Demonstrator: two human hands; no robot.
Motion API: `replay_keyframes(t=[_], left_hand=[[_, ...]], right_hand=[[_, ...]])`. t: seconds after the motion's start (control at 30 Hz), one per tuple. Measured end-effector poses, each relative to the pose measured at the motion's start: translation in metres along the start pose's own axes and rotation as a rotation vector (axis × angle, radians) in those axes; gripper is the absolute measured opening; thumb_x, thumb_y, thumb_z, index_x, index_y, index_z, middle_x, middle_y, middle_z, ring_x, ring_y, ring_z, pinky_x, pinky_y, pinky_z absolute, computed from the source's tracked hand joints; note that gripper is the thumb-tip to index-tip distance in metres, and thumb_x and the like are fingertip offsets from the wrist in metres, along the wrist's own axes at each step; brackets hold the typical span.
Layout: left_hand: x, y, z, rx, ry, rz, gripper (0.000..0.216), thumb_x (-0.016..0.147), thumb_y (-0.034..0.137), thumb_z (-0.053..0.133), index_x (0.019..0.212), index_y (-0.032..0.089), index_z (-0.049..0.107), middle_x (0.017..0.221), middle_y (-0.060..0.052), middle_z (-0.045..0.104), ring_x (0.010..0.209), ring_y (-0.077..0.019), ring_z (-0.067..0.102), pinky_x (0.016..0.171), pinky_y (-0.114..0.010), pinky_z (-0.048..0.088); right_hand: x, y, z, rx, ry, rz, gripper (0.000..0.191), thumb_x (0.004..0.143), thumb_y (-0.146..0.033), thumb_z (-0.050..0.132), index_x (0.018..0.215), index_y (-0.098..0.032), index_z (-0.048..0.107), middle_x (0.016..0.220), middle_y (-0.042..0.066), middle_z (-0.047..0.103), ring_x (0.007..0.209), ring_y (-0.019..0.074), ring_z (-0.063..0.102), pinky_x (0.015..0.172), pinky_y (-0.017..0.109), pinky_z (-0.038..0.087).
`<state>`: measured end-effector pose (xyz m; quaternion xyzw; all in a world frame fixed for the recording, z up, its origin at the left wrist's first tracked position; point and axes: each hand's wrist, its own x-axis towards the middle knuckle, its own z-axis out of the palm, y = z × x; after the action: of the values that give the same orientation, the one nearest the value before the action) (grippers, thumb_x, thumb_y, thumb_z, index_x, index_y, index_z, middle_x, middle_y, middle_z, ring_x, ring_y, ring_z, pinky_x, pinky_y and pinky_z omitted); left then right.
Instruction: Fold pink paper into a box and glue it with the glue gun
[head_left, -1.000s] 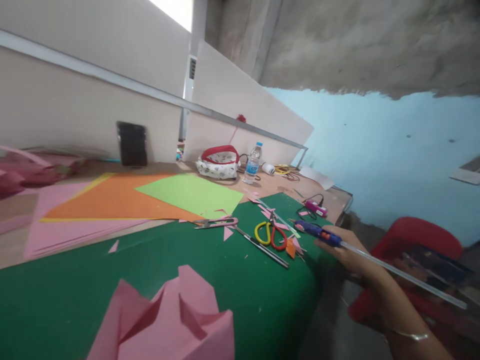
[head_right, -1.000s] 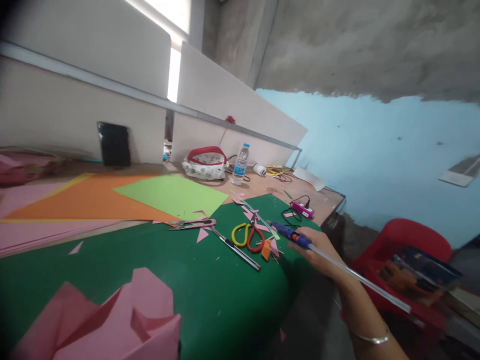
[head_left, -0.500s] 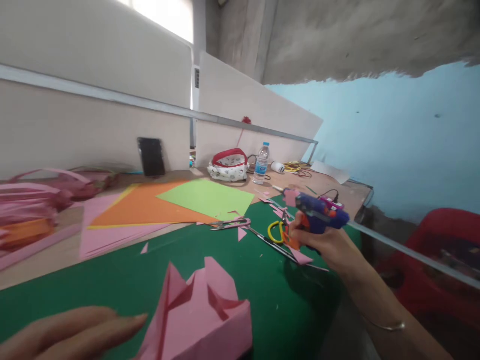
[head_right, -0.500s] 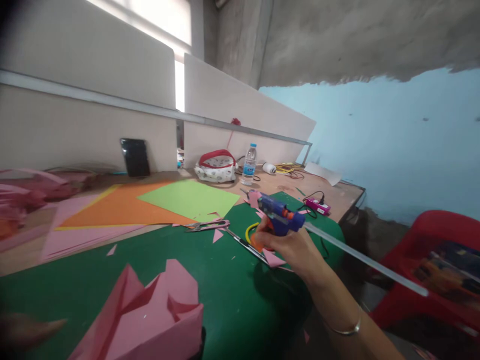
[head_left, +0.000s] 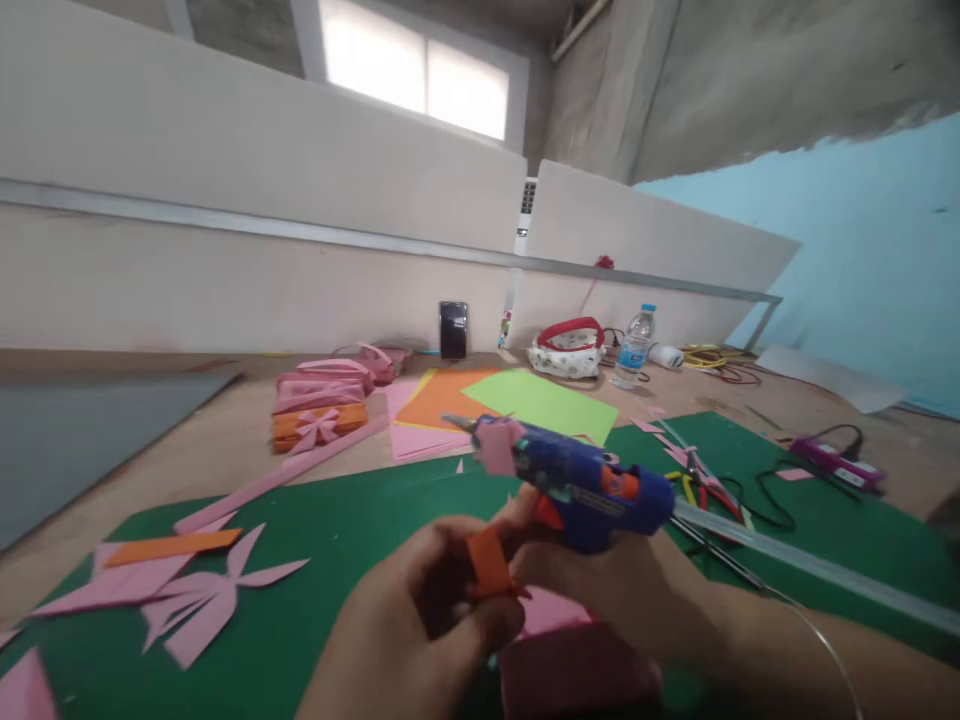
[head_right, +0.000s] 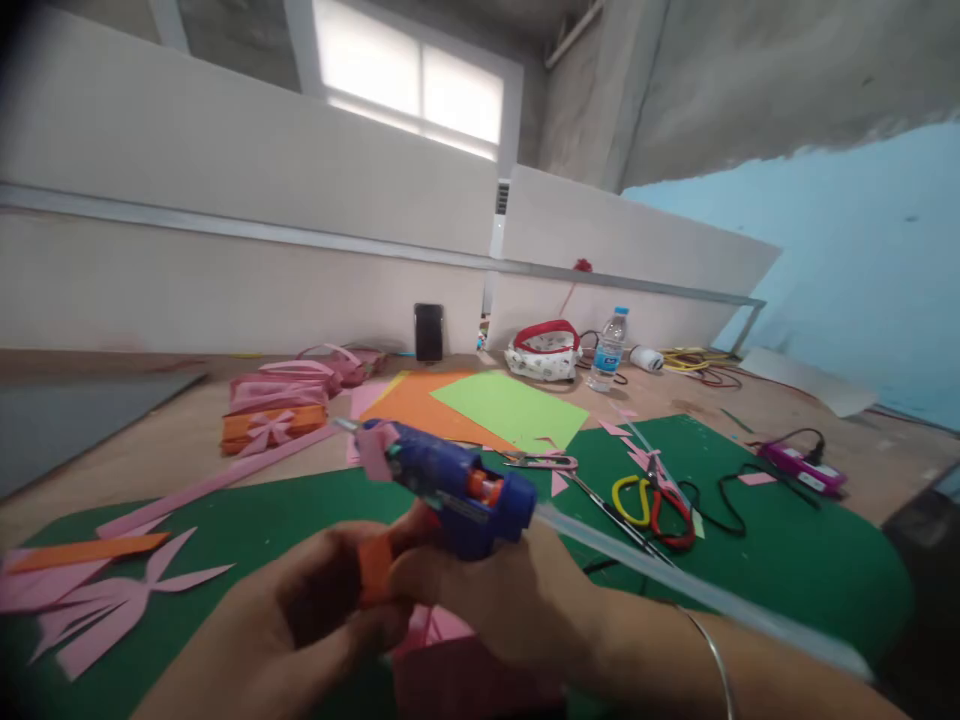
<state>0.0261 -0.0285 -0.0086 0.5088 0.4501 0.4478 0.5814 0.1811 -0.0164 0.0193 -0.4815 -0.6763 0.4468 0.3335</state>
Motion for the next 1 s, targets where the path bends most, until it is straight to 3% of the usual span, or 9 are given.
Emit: replay_keyframes(t=[0.07,0.17,0.27,0.43,0.6,0.73,0.83,1.0], left_hand=[[0.003,0.001,-0.007,-0.037,0.043,-0.011,0.022,0.062,0.023,0.07,0.081,0.02,0.06,0.078,-0.001,0.07,0.079,-0.0198,0.066,0.07,-0.026,0.05],[0.007,0.004,-0.013,-0.157,0.122,0.013,0.033,0.06,0.025,0.073,0.09,0.018,0.061,0.088,-0.007,0.071,0.087,-0.0235,0.067,0.08,-0.032,0.052],[0.007,0.006,-0.012,-0.249,0.145,0.055,0.038,0.057,0.021,0.073,0.093,0.019,0.06,0.096,-0.007,0.069,0.094,-0.0245,0.067,0.09,-0.035,0.049],[0.008,0.002,-0.01,-0.303,0.115,0.1,0.041,0.055,0.014,0.069,0.094,0.021,0.059,0.107,-0.006,0.067,0.108,-0.0234,0.061,0.098,-0.032,0.044],[0.006,0.0,-0.013,-0.12,0.12,0.08,0.032,0.067,0.029,0.07,0.098,0.021,0.064,0.103,-0.008,0.069,0.1,-0.0256,0.064,0.09,-0.036,0.05],[0.004,0.004,-0.012,-0.037,0.152,0.104,0.03,0.071,0.037,0.068,0.097,0.022,0.069,0.101,-0.006,0.071,0.096,-0.0249,0.065,0.087,-0.034,0.052],[0.004,0.007,-0.013,-0.019,0.179,0.132,0.028,0.07,0.038,0.07,0.094,0.023,0.071,0.099,-0.005,0.073,0.095,-0.0251,0.066,0.085,-0.034,0.053],[0.008,0.008,-0.016,-0.019,0.212,0.108,0.029,0.061,0.035,0.077,0.087,0.023,0.072,0.092,-0.005,0.074,0.088,-0.0246,0.068,0.078,-0.032,0.056]], right_hand=[[-0.002,0.004,-0.008,-0.156,0.105,-0.129,0.011,0.08,-0.027,0.058,0.084,-0.022,0.066,0.085,0.0,0.068,0.081,0.0156,0.063,0.077,0.027,0.049],[-0.009,0.018,-0.022,-0.303,0.212,-0.284,0.015,0.082,-0.033,0.059,0.083,-0.02,0.064,0.076,0.001,0.066,0.068,0.0147,0.061,0.064,0.025,0.049],[-0.015,0.035,-0.032,-0.394,0.172,-0.349,0.016,0.082,-0.034,0.061,0.085,-0.018,0.063,0.073,0.002,0.065,0.062,0.0138,0.059,0.056,0.024,0.046],[-0.014,0.059,-0.033,-0.525,0.108,-0.588,0.02,0.087,-0.035,0.052,0.086,-0.019,0.064,0.079,0.005,0.067,0.071,0.0164,0.061,0.063,0.026,0.046],[-0.01,0.067,-0.033,-0.52,0.173,-0.605,0.023,0.091,-0.037,0.047,0.09,-0.02,0.063,0.078,0.004,0.067,0.072,0.0154,0.061,0.064,0.026,0.045],[-0.009,0.065,-0.032,-0.531,0.117,-0.592,0.024,0.09,-0.039,0.047,0.086,-0.019,0.061,0.078,0.004,0.066,0.072,0.0158,0.06,0.066,0.026,0.044],[-0.012,0.058,-0.029,-0.542,0.063,-0.556,0.022,0.089,-0.038,0.05,0.085,-0.019,0.061,0.077,0.004,0.063,0.071,0.015,0.058,0.065,0.026,0.044],[-0.015,0.057,-0.025,-0.564,0.05,-0.55,0.025,0.095,-0.026,0.038,0.084,-0.018,0.06,0.08,0.005,0.063,0.075,0.0144,0.058,0.067,0.025,0.043]])
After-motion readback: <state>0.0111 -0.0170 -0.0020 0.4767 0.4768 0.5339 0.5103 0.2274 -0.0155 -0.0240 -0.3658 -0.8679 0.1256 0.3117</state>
